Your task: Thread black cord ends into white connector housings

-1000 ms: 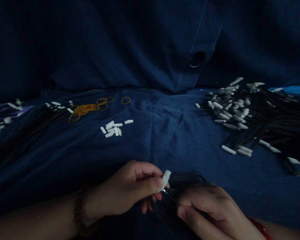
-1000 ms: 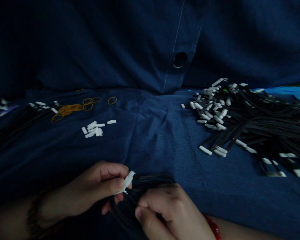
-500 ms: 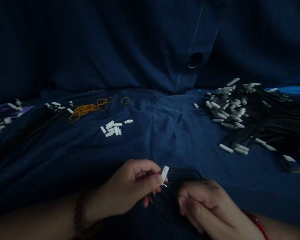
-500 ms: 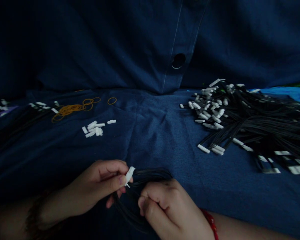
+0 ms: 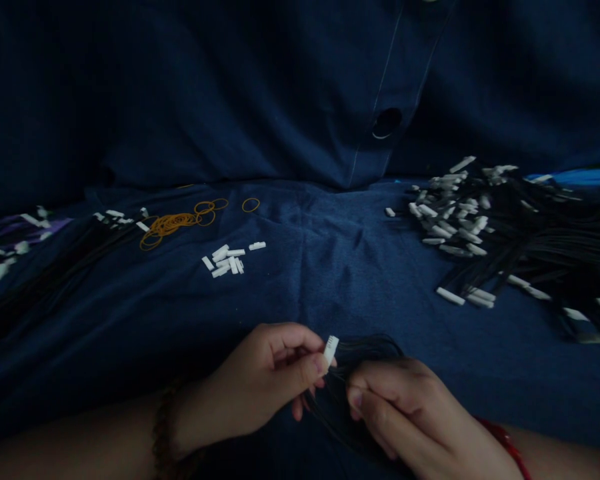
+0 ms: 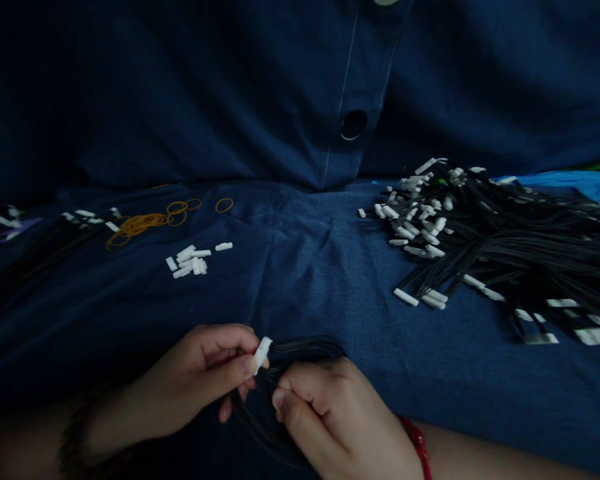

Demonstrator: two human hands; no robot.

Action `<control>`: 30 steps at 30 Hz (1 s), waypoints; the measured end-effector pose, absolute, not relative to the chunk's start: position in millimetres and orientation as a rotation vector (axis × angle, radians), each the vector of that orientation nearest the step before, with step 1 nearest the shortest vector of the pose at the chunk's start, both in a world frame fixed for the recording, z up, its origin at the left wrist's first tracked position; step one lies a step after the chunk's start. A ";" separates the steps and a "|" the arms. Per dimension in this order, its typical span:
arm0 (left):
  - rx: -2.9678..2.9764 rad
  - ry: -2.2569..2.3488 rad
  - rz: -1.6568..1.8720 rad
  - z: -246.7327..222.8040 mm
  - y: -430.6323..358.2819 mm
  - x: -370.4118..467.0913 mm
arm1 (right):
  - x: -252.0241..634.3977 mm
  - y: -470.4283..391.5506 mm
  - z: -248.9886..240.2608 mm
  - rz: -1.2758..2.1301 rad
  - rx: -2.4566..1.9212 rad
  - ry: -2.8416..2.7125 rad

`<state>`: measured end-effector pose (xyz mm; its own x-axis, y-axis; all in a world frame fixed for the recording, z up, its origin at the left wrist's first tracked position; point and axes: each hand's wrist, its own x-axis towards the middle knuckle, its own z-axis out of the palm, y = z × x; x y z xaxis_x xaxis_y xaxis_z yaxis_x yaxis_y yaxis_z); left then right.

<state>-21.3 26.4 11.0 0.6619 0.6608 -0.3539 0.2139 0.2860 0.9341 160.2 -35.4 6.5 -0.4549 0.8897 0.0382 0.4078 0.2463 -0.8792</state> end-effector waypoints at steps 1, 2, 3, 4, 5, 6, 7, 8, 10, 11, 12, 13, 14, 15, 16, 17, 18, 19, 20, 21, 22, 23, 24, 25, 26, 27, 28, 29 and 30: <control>1.276 0.841 0.351 11.0 25.9 -20.9 | 159.8 -35.4 6.4 1.150 -1.183 -1.978; 1.275 0.843 0.347 10.9 25.5 -20.7 | 159.4 -35.3 6.6 1.149 -1.186 -1.978; 1.278 0.844 0.346 10.8 25.1 -20.6 | 159.0 -35.2 7.0 1.142 -1.187 -1.979; 1.286 0.843 0.344 10.7 24.7 -20.6 | 158.6 -35.1 7.5 1.126 -1.186 -1.981; 1.298 0.844 0.342 10.6 24.3 -20.7 | 158.3 -35.0 8.0 1.101 -1.184 -1.984; 1.311 0.845 0.340 10.5 23.9 -20.8 | 157.9 -35.0 8.4 1.073 -1.179 -1.993; 1.325 0.848 0.339 10.4 23.5 -20.8 | 157.6 -35.1 8.7 1.048 -1.171 -2.005; 1.337 0.855 0.337 10.3 23.0 -20.7 | 157.2 -35.2 8.8 1.030 -1.160 -2.016; 1.358 0.874 0.332 9.8 22.2 -20.4 | 156.6 -35.2 8.3 1.011 -1.142 -2.023; 1.368 0.876 0.330 9.4 21.9 -20.1 | 156.3 -35.2 7.9 1.005 -1.140 -2.015; 1.374 0.873 0.327 9.1 21.7 -19.8 | 156.2 -35.2 7.5 0.995 -1.141 -1.998; 1.381 0.868 0.324 8.8 21.5 -19.5 | 156.0 -35.1 7.1 0.987 -1.145 -1.975; 1.386 0.865 0.325 8.6 21.4 -19.1 | 156.0 -35.0 6.9 0.982 -1.149 -1.953; 1.391 0.864 0.327 8.6 21.3 -18.6 | 155.9 -34.9 6.7 0.984 -1.152 -1.939; 1.395 0.867 0.332 8.6 21.3 -18.1 | 155.9 -34.8 6.6 0.990 -1.155 -1.935; 1.398 0.875 0.335 8.8 21.3 -17.6 | 155.8 -34.6 6.6 0.996 -1.156 -1.938; 1.399 0.883 0.339 9.1 21.2 -17.2 | 155.7 -34.5 6.6 0.996 -1.157 -1.944; 1.400 0.890 0.342 9.3 21.2 -16.8 | 155.5 -34.5 6.6 0.995 -1.155 -1.954; 1.401 0.891 0.342 9.5 21.2 -16.6 | 155.3 -34.6 6.5 0.989 -1.153 -1.963; 1.406 0.891 0.340 9.6 21.3 -16.5 | 154.9 -34.7 6.3 0.983 -1.152 -1.970; 1.412 0.888 0.339 9.5 21.3 -16.4 | 154.5 -34.9 6.1 0.978 -1.152 -1.975; 1.416 0.885 0.340 9.5 21.2 -16.5 | 154.1 -35.2 5.7 0.977 -1.156 -1.982; 1.420 0.882 0.342 9.4 21.1 -16.6 | 153.7 -35.4 5.4 0.975 -1.165 -1.989; 1.419 0.881 0.339 9.4 21.0 -16.7 | 153.4 -35.6 5.0 0.974 -1.176 -1.997; 1.419 0.882 0.335 9.5 20.8 -16.9 | 153.2 -35.7 4.7 0.969 -1.186 -2.002; 1.416 0.884 0.333 9.7 20.5 -16.9 | 153.1 -35.5 4.5 0.968 -1.190 -2.006; 1.414 0.884 0.329 10.0 20.3 -17.0 | 153.3 -35.3 4.4 0.973 -1.188 -2.008; 1.409 0.887 0.329 10.2 20.2 -17.0 | 153.6 -34.9 4.3 0.982 -1.182 -2.006; 1.401 0.886 0.334 10.3 20.2 -17.0 | 154.0 -34.5 4.2 0.990 -1.180 -2.004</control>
